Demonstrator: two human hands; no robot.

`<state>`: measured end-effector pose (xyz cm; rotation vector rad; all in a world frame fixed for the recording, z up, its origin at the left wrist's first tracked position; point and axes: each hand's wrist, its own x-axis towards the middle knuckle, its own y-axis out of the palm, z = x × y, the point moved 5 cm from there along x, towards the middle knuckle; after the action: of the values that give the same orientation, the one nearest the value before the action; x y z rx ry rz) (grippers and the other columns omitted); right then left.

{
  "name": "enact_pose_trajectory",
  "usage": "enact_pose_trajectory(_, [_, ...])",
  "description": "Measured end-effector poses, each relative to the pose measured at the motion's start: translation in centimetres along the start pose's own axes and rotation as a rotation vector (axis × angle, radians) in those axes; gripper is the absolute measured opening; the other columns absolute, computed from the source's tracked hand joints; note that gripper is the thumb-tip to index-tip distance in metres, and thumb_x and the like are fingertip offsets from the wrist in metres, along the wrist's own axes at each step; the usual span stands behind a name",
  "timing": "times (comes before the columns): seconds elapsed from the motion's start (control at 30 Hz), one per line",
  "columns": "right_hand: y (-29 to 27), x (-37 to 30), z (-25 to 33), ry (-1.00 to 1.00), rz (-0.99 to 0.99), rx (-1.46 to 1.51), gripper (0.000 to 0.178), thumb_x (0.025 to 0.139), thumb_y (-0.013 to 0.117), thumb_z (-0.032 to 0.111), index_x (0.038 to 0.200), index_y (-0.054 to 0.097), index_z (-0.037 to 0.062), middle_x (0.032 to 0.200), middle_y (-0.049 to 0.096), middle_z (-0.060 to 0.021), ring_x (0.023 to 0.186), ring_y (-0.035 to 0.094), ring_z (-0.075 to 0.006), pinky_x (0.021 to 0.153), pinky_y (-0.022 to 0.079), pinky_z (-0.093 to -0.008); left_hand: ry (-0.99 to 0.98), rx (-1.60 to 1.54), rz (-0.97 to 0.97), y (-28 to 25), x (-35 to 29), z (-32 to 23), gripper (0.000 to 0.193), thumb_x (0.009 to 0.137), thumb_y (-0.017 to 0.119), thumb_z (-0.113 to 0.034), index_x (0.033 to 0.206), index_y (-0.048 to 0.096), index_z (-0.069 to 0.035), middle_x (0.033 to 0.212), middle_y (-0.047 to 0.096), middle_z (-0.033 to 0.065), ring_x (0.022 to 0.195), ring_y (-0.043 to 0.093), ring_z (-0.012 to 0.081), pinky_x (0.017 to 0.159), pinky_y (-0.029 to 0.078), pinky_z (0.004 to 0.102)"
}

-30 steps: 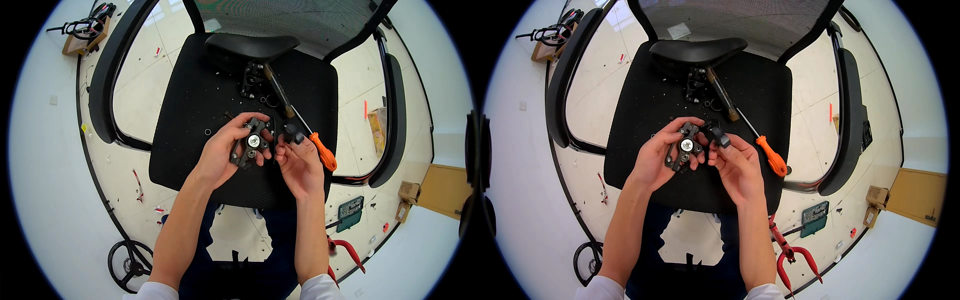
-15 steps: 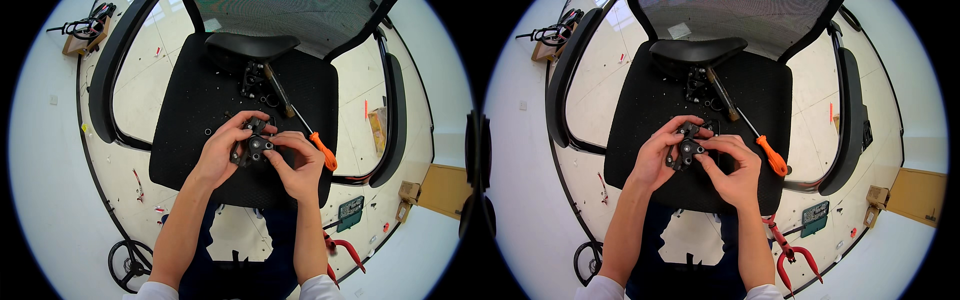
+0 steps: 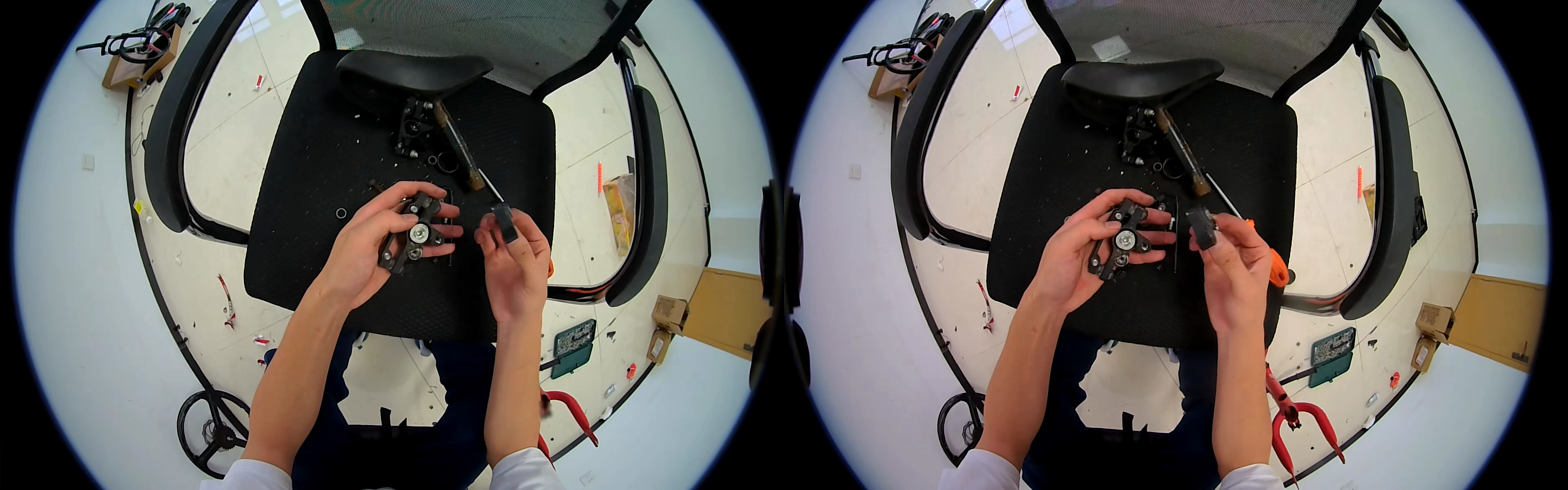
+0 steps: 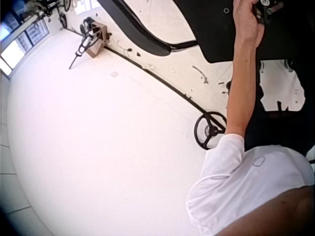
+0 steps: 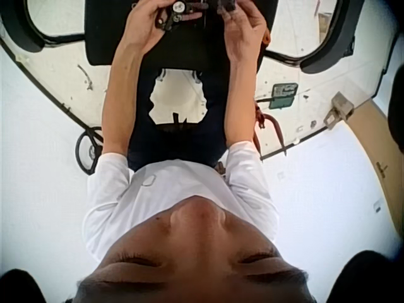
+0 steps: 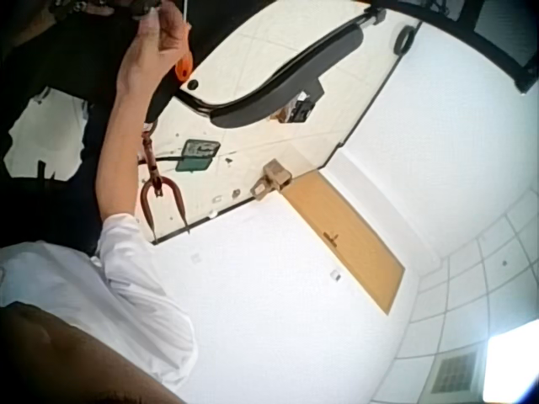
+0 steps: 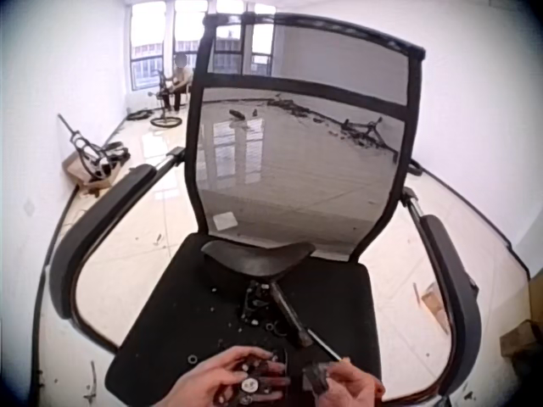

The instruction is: The person sits on a chair and assembles small mechanical components using a screwdriver and Allen key. They repeatedly insert, tighten, and remove screws and small parts on the chair seat.

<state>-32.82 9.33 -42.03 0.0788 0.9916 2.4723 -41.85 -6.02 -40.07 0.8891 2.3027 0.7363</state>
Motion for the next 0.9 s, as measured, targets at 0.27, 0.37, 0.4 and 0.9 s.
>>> enact_pose_trajectory(0.27, [0.3,-0.3,-0.5,0.036,0.034,0.069,0.026,0.086,0.065,0.004,0.110,0.062,-0.0035,0.102,0.068,-0.0142,0.092,0.065,-0.0204,0.087,0.049,-0.0332,-0.019,-0.049,0.077,0.1,-0.3,0.0,0.045,0.087,0.037,-0.010,0.128,0.045,0.006,0.126,0.053,0.0307,0.112,0.060,0.0450,0.092,0.055,0.0498])
enact_pose_trajectory(0.37, [0.2,-0.2,-0.7,0.051,0.075,0.029,0.026,0.086,0.064,0.005,0.110,0.062,-0.0034,0.101,0.069,-0.0140,0.091,0.065,-0.0197,0.087,0.048,-0.0321,0.021,-0.042,0.058,0.1,-0.2,0.0,0.044,0.087,0.037,-0.010,0.126,0.046,0.006,0.128,0.053,0.0296,0.113,0.059,0.0440,0.092,0.055,0.0500])
enact_pose_trajectory(0.4, [0.2,-0.1,-0.7,0.056,0.060,0.023,0.026,0.085,0.065,0.004,0.109,0.062,-0.0034,0.100,0.069,-0.0133,0.090,0.065,-0.0190,0.086,0.048,-0.0313,0.042,-0.038,0.047,0.1,-0.1,0.0,0.044,0.087,0.037,-0.011,0.126,0.047,0.007,0.128,0.053,0.0290,0.114,0.059,0.0436,0.093,0.055,0.0499])
enact_pose_trajectory(0.9, [2.9,-0.2,-0.5,-0.234,0.094,-0.921,0.015,0.079,0.068,-0.004,0.095,0.069,-0.0013,0.090,0.067,-0.0074,0.076,0.061,-0.0114,0.067,0.048,-0.0233,0.193,0.197,-0.074,-0.8,0.3,0.0,0.054,0.086,0.050,0.006,0.139,0.040,0.001,0.132,0.052,0.0176,0.125,0.050,0.0259,0.101,0.048,0.0411])
